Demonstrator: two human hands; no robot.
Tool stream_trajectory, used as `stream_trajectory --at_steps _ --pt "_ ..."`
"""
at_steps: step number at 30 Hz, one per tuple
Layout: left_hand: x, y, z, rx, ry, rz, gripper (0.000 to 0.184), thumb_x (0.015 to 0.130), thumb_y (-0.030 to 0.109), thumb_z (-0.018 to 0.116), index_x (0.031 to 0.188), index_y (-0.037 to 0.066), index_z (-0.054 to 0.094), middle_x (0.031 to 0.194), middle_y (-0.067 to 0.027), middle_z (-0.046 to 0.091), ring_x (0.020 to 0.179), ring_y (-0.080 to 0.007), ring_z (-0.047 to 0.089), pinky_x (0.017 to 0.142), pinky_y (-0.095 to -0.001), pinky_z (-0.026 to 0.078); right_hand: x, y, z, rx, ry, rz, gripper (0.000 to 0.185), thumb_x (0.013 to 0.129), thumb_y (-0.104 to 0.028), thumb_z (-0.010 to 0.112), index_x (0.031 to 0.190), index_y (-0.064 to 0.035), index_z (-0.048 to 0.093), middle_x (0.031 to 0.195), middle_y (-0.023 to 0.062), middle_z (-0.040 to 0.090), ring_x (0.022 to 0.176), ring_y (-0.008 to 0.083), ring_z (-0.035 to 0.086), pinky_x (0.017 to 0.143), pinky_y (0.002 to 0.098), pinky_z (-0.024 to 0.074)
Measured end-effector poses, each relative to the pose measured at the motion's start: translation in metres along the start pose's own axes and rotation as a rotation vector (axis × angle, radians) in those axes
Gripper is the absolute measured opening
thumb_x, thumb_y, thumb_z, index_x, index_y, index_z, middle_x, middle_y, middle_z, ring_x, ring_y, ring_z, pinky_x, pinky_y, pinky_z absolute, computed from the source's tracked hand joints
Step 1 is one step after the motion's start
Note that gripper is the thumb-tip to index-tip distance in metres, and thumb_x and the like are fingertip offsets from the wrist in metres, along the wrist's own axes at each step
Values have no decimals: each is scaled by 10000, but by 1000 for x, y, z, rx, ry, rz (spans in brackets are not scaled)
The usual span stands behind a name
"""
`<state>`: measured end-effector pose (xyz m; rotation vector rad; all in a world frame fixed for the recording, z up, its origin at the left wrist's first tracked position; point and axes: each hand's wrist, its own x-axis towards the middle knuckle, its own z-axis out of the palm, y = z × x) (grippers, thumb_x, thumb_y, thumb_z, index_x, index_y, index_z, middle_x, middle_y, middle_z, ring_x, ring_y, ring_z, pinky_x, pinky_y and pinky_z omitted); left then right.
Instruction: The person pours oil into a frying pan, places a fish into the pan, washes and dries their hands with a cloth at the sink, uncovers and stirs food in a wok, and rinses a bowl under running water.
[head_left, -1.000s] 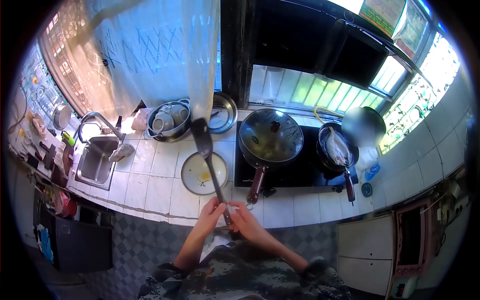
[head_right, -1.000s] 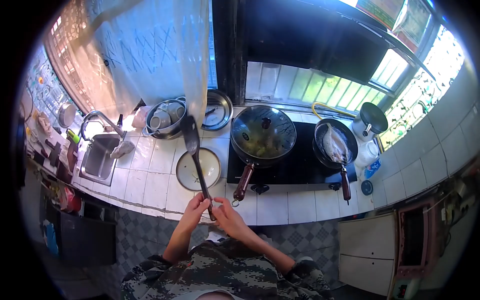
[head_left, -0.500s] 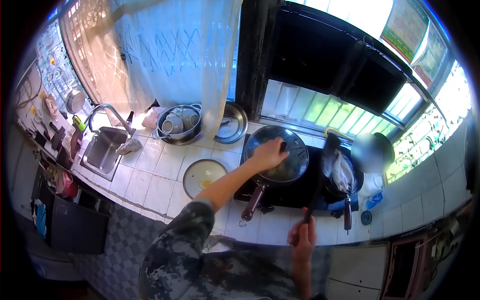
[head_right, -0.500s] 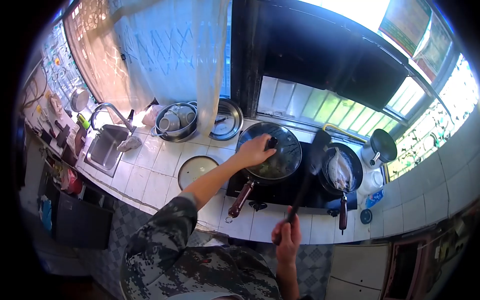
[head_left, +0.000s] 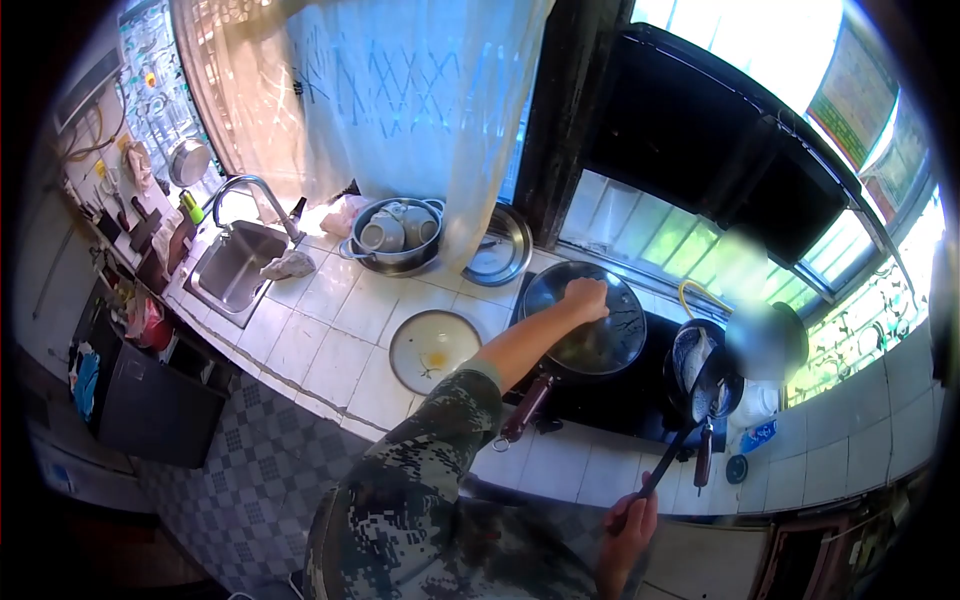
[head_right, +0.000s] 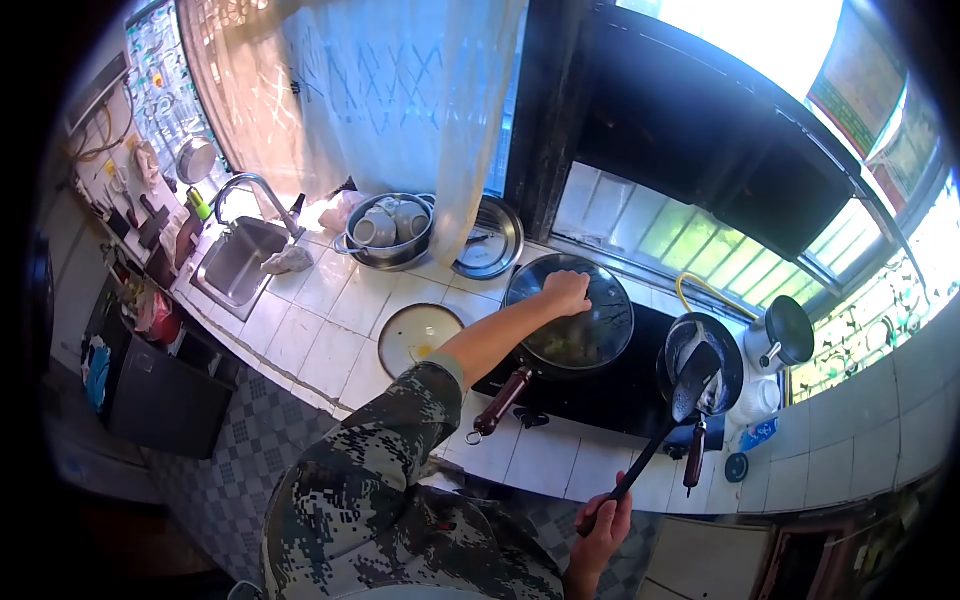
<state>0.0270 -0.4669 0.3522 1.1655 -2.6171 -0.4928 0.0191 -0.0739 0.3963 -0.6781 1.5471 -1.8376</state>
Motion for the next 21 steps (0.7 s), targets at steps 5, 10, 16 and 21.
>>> stream_trajectory --at_steps 5,10,16,21 --pt "-9 -17 -50 -55 220 11 417 692 387 625 919 39 590 880 -158 621 863 -310 597 737 -409 478 1 -2 2 -6 -64 -19 411 913 -188 449 1264 4 354 608 11 451 461 66 406 406 182 305" --pt "-45 -83 -132 -211 300 -161 332 681 376 580 833 87 645 777 -151 632 737 -304 612 657 -394 482 -1 7 5 -25 -114 -36 392 918 -241 431 1240 -19 396 598 1 459 450 57 404 391 172 305" --pt "-143 -211 -168 -85 225 -408 447 667 432 546 762 4 631 765 -188 624 757 -333 606 673 -405 473 3 15 8 -62 -181 -8 362 919 -249 428 1218 -45 422 608 -13 471 460 47 424 387 160 322" --pt "-220 -294 -107 3 167 -682 440 637 408 550 766 -2 645 795 -212 623 769 -344 610 703 -414 479 24 13 8 -161 -109 54 353 889 -96 442 1229 -6 413 629 1 463 447 42 408 380 166 311"
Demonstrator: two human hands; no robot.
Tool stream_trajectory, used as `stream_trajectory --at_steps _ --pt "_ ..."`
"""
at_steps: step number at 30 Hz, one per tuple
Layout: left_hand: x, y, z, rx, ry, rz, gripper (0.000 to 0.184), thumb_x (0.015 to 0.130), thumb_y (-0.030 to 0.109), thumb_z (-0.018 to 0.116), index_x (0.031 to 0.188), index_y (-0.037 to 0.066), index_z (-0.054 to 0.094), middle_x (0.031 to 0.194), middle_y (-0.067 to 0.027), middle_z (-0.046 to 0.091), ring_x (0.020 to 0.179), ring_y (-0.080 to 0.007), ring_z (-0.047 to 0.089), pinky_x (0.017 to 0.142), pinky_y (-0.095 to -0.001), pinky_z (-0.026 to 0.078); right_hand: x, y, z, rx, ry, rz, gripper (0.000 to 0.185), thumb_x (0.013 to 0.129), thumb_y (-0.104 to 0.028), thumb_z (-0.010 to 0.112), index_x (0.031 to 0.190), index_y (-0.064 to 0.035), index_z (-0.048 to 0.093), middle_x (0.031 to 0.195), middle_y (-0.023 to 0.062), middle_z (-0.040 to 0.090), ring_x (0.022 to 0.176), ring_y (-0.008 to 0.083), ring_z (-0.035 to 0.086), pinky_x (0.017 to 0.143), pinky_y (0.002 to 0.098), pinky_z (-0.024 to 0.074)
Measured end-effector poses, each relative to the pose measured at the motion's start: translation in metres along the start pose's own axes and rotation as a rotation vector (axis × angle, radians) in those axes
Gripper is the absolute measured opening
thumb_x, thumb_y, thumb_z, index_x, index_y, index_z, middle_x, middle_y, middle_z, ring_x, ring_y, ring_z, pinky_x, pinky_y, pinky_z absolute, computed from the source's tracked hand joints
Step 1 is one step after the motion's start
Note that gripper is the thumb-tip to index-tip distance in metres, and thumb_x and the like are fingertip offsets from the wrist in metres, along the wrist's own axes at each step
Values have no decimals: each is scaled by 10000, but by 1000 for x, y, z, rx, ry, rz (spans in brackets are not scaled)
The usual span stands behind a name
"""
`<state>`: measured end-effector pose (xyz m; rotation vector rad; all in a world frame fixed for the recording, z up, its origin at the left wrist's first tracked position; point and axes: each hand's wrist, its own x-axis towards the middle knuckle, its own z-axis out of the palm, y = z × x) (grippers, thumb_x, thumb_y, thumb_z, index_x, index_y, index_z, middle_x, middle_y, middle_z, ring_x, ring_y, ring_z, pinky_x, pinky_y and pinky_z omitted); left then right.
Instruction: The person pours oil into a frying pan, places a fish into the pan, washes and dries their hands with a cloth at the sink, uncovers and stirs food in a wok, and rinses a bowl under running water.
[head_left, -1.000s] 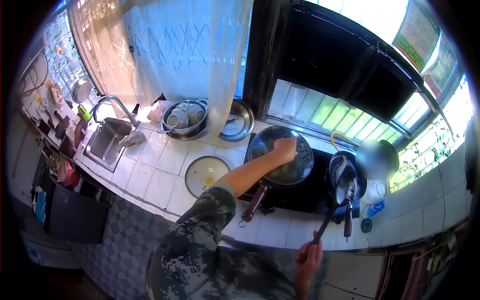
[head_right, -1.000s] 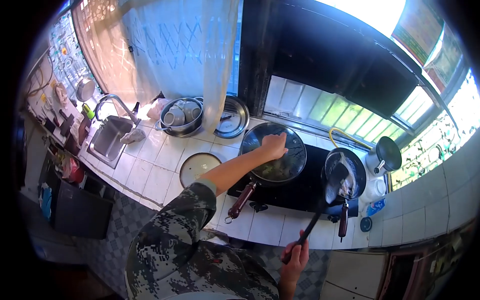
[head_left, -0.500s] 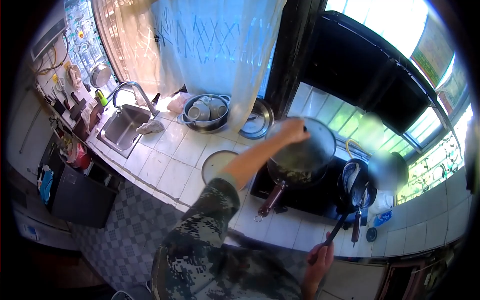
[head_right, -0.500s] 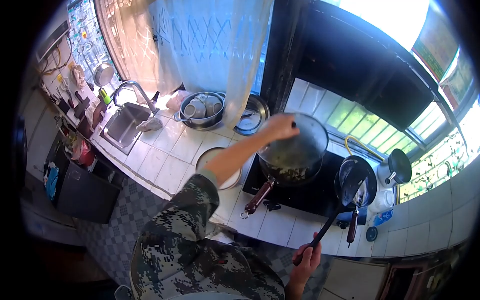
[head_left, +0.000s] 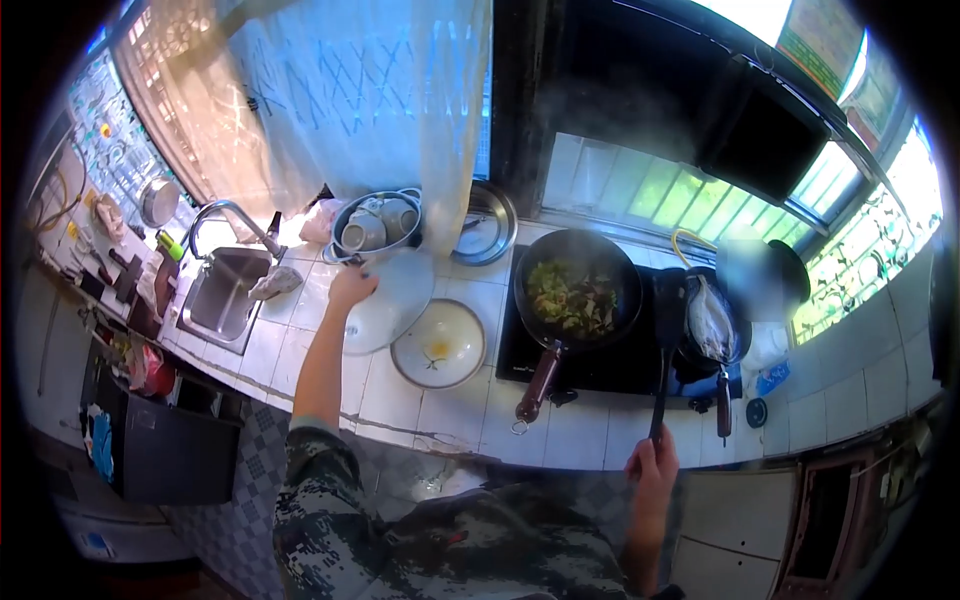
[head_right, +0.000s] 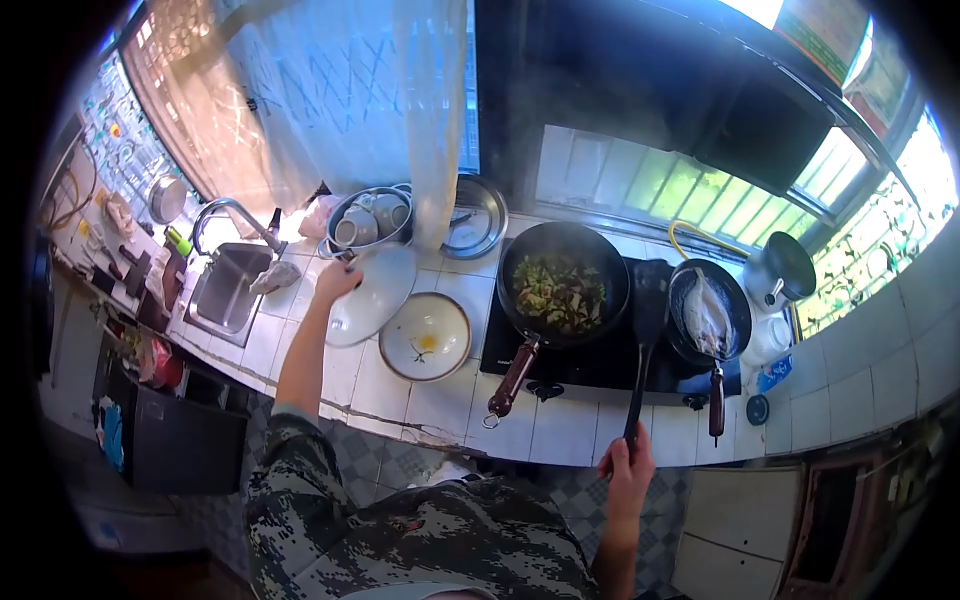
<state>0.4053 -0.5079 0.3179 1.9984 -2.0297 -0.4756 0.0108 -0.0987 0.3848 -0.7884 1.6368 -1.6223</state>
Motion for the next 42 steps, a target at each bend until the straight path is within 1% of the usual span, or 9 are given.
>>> stream_trajectory --at_steps 20,25,28,31,33,35,39,40,42 --pt "36 -34 122 -109 -63 -260 473 642 415 615 842 -11 649 888 -212 625 865 -343 603 750 -389 475 16 -9 32 -365 81 0 406 827 -28 514 1230 -30 460 645 -18 478 473 30 412 413 169 332" --pt "30 -33 123 -125 -41 -176 604 651 479 655 914 -61 588 911 -255 602 870 -364 594 752 -403 469 24 -19 14 -705 115 -56 396 808 -50 563 1196 -30 488 846 53 587 685 122 538 662 239 443" --pt "12 -25 114 -163 44 -126 648 653 442 672 987 -85 496 933 -274 586 876 -398 579 763 -413 461 42 -35 4 -856 43 -187 411 785 -45 582 1188 -63 503 872 114 601 679 185 565 641 259 445" --pt "-21 -1 103 -111 175 -190 510 700 351 652 985 -45 506 859 -206 608 788 -344 601 704 -400 468 62 -70 7 -1057 -52 -333 396 757 -56 592 1148 -94 535 823 133 576 695 282 570 627 346 442" --pt "-61 31 103 -560 390 -15 301 747 227 606 953 18 538 749 -123 597 660 -247 586 604 -353 458 77 -92 13 -1231 -160 -426 317 757 -85 577 1074 -93 573 764 112 554 712 314 563 620 412 426" --pt "-111 62 126 -638 344 190 154 766 147 571 892 60 577 672 -68 567 582 -168 538 545 -301 428 88 -114 19 -1330 -238 -413 296 762 -95 569 1057 -95 581 770 109 556 714 307 567 621 410 429" --pt "-205 102 239 -1014 -628 90 209 774 239 618 908 79 628 717 -46 606 572 -115 536 520 -236 434 109 -141 38 -1553 -408 -405 223 731 -107 556 941 -97 631 795 115 603 762 296 588 653 400 454" --pt "-219 136 211 -702 -883 54 274 793 291 601 960 74 590 763 -69 610 537 -96 501 458 -208 403 114 -145 43 -1601 -460 -424 217 708 -99 558 907 -95 643 801 124 616 779 295 593 664 396 461" --pt "-232 147 278 -1154 -1161 -363 261 863 290 526 951 48 565 855 -93 592 539 -83 408 457 -191 358 123 -154 59 -1649 -473 -479 177 651 -86 565 804 -87 654 792 132 632 784 297 604 669 389 475"
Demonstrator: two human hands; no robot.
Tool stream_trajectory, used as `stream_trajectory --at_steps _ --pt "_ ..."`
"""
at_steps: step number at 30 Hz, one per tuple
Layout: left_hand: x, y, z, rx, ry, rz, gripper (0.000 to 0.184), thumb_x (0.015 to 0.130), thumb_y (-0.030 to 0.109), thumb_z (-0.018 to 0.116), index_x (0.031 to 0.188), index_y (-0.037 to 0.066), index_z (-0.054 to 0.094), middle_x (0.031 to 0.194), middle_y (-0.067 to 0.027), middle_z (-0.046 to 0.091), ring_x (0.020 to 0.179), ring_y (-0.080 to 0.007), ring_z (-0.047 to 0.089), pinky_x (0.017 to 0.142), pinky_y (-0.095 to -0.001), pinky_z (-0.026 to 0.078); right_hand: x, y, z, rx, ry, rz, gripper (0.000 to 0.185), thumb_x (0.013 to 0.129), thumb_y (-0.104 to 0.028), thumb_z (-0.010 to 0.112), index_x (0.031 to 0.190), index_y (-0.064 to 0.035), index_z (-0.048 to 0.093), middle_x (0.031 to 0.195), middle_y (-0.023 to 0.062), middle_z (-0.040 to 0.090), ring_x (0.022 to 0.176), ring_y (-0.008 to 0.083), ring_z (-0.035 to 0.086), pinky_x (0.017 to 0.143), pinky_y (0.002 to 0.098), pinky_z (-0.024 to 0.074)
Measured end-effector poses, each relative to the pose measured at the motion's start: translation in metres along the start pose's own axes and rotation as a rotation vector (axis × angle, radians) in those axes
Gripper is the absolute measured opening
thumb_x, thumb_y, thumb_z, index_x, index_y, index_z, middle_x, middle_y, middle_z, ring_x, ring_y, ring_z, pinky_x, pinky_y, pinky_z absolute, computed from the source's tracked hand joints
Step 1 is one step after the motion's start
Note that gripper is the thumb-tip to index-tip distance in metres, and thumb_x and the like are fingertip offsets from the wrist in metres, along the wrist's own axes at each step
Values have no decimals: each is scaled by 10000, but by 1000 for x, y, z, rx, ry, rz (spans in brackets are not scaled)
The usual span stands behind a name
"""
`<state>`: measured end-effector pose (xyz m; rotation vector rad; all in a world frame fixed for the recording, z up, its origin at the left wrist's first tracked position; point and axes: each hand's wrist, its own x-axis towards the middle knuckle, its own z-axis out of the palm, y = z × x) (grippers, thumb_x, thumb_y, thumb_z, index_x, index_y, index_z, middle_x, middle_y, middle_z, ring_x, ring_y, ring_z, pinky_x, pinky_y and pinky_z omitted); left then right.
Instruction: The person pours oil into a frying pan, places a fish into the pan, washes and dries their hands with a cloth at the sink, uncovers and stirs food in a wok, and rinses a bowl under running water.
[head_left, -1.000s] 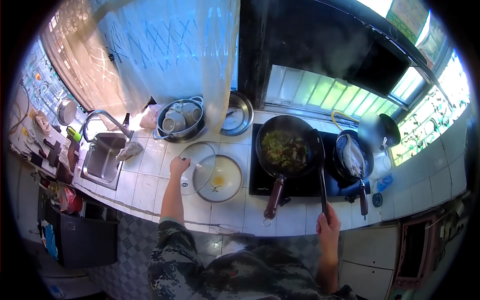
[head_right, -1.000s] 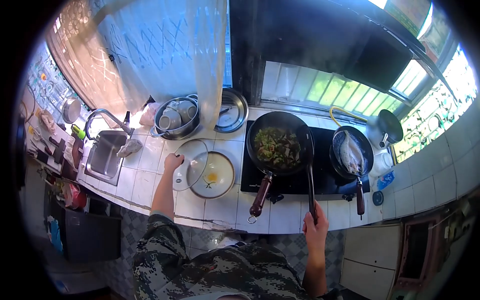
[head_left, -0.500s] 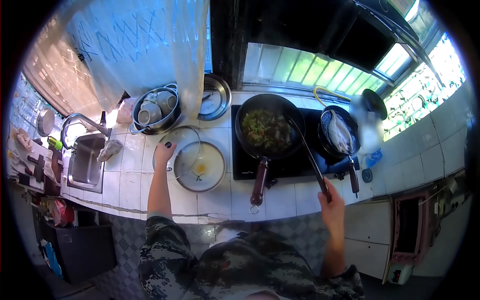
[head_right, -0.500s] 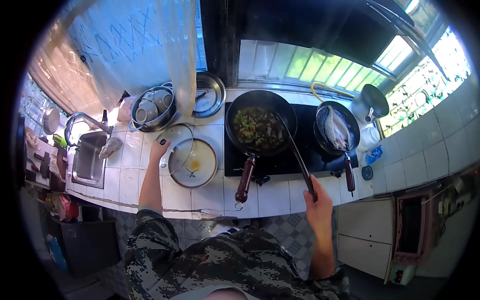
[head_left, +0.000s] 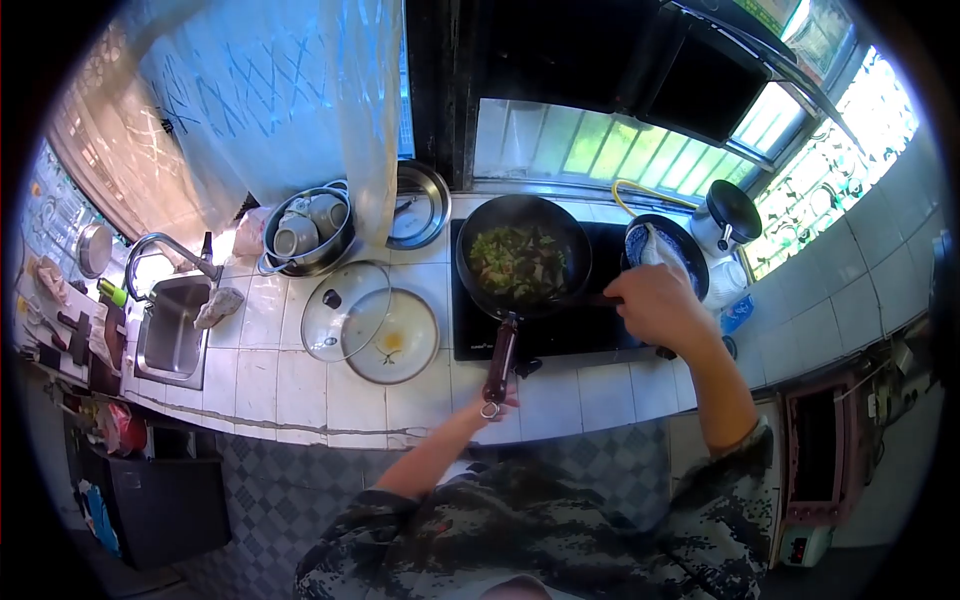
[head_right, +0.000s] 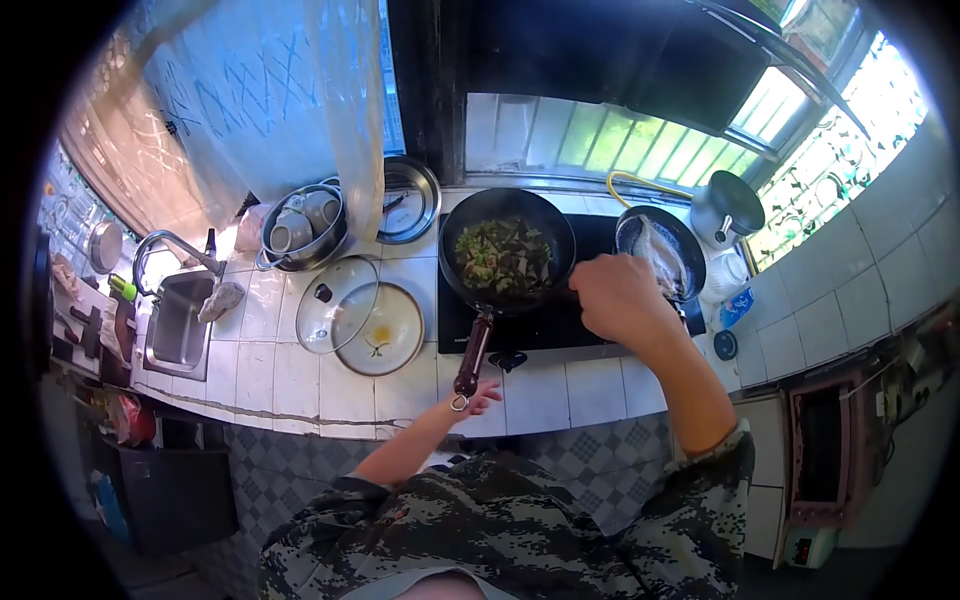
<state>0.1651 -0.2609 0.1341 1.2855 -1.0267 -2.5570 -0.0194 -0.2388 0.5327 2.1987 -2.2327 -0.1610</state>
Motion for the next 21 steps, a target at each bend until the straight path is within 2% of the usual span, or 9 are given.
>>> stream_trajectory --at_steps 2,4,6,10,11,13,16,19,21 --pt "12 8 30 -208 -65 -73 285 878 324 500 956 54 546 864 -79 573 541 -78 380 441 -177 322 14 -9 -14 -149 -309 83 220 763 -105 574 970 -104 651 913 78 640 888 225 590 791 363 441" --pt "23 12 42 -425 -134 -148 311 893 359 474 961 60 527 873 -66 553 543 -74 353 425 -163 286 22 -3 -9 -136 -290 65 219 753 -113 588 961 -111 657 927 69 642 893 216 591 801 359 442" --pt "41 4 44 -499 -140 -118 331 891 389 453 915 68 530 798 -35 516 560 -69 359 418 -158 276 27 7 2 -96 -123 -51 130 619 -87 587 736 -83 644 757 119 634 762 298 615 660 376 488" --pt "48 -3 45 -624 -124 -72 279 865 369 515 846 91 539 743 -10 492 529 -64 335 417 -159 266 31 7 -6 -67 -139 -52 135 627 -86 589 750 -81 645 764 119 635 775 295 614 673 373 487" --pt "46 -3 45 -667 -136 -52 248 844 349 562 803 106 534 714 4 493 511 -61 332 414 -160 260 32 3 -16 -78 -239 -2 179 684 -85 581 847 -92 654 844 94 640 831 255 606 739 358 468" --pt "43 -1 45 -647 -109 -57 243 837 342 576 784 109 530 693 9 491 498 -61 329 411 -163 258 35 2 -20 -85 -345 54 223 742 -84 573 945 -102 664 925 69 646 886 214 598 804 342 448" --pt "41 6 49 -622 -34 -72 231 811 312 622 732 121 520 637 20 482 453 -62 310 396 -174 247 42 11 -18 -55 -340 34 233 717 -59 565 923 -95 667 895 75 651 869 220 603 794 345 455" --pt "37 12 53 -495 94 -48 237 792 287 645 711 107 513 603 11 472 417 -64 295 374 -187 232 50 15 -12 -51 -306 -56 152 646 -90 581 779 -62 647 825 135 641 818 297 615 704 379 486" --pt "32 14 57 -273 230 41 235 769 255 660 701 85 512 587 2 481 397 -62 313 352 -200 226 52 10 -15 -79 -307 -66 159 648 -85 572 784 -47 644 824 140 641 814 298 616 697 377 490"
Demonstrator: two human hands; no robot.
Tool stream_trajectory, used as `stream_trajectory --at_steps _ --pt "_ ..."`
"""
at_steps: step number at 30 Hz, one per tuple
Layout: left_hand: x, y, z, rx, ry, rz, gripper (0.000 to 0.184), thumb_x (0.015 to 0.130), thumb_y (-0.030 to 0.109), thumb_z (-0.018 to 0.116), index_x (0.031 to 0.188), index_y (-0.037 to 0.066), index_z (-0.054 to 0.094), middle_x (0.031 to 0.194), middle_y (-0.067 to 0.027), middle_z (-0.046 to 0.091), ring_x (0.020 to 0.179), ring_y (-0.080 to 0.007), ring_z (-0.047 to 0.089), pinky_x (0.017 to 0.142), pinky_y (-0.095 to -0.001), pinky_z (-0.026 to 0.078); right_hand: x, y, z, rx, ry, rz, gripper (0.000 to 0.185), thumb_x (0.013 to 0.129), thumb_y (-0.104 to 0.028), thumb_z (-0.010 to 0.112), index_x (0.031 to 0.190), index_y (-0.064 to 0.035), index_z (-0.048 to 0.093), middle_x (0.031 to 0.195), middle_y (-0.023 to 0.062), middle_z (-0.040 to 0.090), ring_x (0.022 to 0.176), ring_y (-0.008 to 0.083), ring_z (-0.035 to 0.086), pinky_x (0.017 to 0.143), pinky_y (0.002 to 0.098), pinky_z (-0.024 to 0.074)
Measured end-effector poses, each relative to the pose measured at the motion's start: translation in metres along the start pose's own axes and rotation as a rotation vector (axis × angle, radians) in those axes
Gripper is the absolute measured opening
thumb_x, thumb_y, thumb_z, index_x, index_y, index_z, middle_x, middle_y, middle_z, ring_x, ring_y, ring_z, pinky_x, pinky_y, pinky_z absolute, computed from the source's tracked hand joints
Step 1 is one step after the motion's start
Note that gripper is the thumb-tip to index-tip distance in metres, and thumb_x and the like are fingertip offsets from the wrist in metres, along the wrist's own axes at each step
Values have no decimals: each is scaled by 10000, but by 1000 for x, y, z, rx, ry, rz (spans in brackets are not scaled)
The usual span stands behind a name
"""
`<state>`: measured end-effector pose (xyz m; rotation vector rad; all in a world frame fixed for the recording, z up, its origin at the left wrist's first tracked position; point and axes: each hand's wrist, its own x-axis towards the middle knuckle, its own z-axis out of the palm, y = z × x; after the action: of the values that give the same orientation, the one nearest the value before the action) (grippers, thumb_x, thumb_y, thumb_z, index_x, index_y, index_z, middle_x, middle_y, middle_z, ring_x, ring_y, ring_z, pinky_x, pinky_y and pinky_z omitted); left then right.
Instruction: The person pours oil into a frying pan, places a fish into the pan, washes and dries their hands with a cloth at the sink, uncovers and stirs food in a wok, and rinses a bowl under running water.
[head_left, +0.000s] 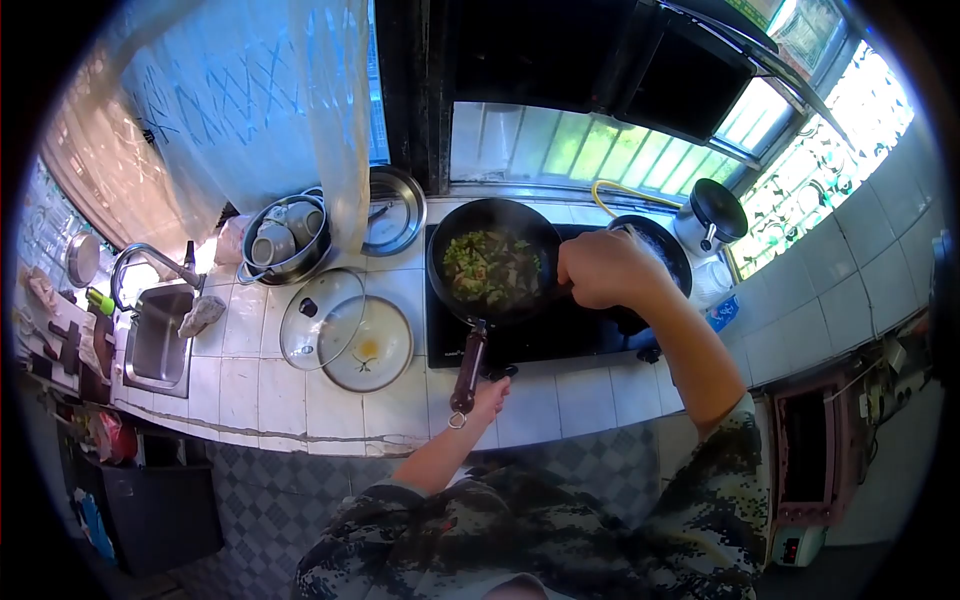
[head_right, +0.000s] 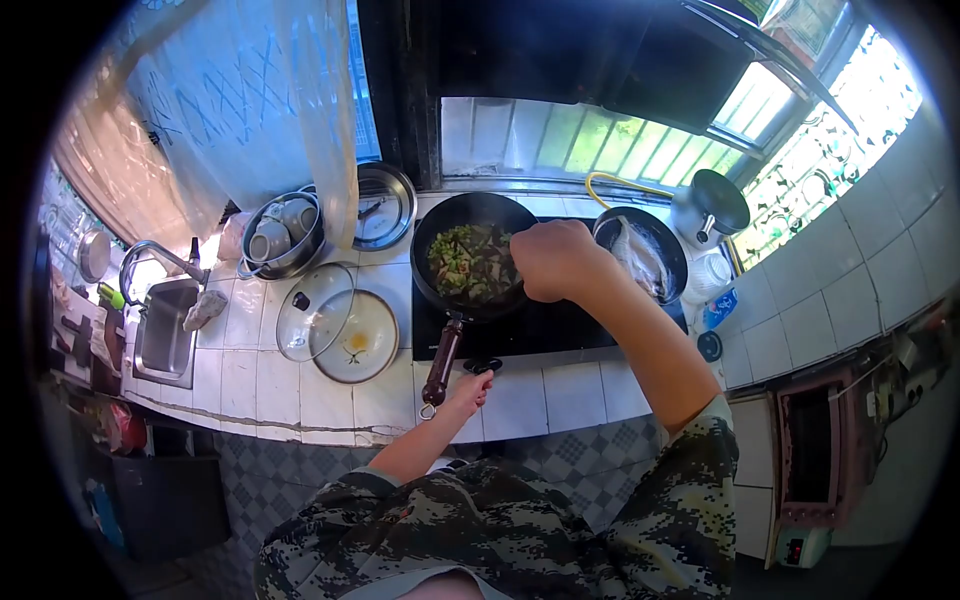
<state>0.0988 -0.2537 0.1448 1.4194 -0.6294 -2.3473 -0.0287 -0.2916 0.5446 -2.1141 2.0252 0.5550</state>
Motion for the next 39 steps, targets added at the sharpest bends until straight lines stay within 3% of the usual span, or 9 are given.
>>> stream_trajectory --at_steps 3,13,19,24,31,34,36,38,39 --pt "3 -6 1 136 99 154 231 757 232 663 696 68 511 578 -8 493 383 -60 335 335 -209 230 5 -5 0 -18 -40 -1 165 648 -76 563 788 -38 642 820 146 641 810 297 619 690 373 493" --pt "-4 -3 3 238 149 229 238 740 225 679 675 73 508 573 -15 508 379 -59 353 325 -212 235 12 -3 6 -27 -59 -35 181 654 -67 557 811 -26 638 825 156 640 808 302 621 691 374 495" --pt "-2 -1 0 164 83 141 242 766 253 664 753 57 523 618 -26 514 380 -53 336 331 -206 224 10 -5 3 -12 -69 -27 183 670 -75 556 828 -35 640 840 153 640 814 300 621 709 372 492" --pt "-5 3 0 -81 11 -61 220 860 273 548 867 53 562 674 -19 519 429 -49 302 366 -192 211 11 -6 6 -21 -72 -21 186 672 -79 557 833 -35 639 842 148 641 819 300 621 716 371 492" --pt "6 -2 -6 -254 -57 -154 225 879 265 514 890 45 565 649 2 485 447 -52 287 386 -187 211 9 -8 8 -34 -93 -4 195 667 -83 564 842 -39 639 850 150 641 821 300 621 718 372 492" --pt "11 -4 -12 -274 -116 -163 286 877 316 514 886 34 560 668 -3 499 462 -54 302 390 -178 225 6 -9 9 -17 -81 2 181 667 -89 566 824 -45 643 853 149 641 823 301 620 713 375 494" --pt "13 0 -21 -447 -285 -523 447 856 445 489 923 8 551 760 -38 530 524 -81 359 424 -180 281 -1 -14 11 -14 -18 -22 155 662 -103 576 791 -58 650 826 142 644 801 296 625 690 380 497" --pt "-23 21 -27 -645 -629 -649 644 803 583 453 1001 -25 526 872 -82 541 622 -134 410 511 -211 360 -5 -17 28 -6 46 -17 135 663 -106 575 766 -65 653 801 136 644 780 290 629 672 376 499" --pt "-48 39 -26 -717 -673 -584 769 757 646 449 1089 -46 489 954 -112 539 728 -184 458 604 -258 401 -6 -19 37 6 112 -30 118 663 -109 574 741 -73 656 777 130 644 760 283 632 654 372 500"
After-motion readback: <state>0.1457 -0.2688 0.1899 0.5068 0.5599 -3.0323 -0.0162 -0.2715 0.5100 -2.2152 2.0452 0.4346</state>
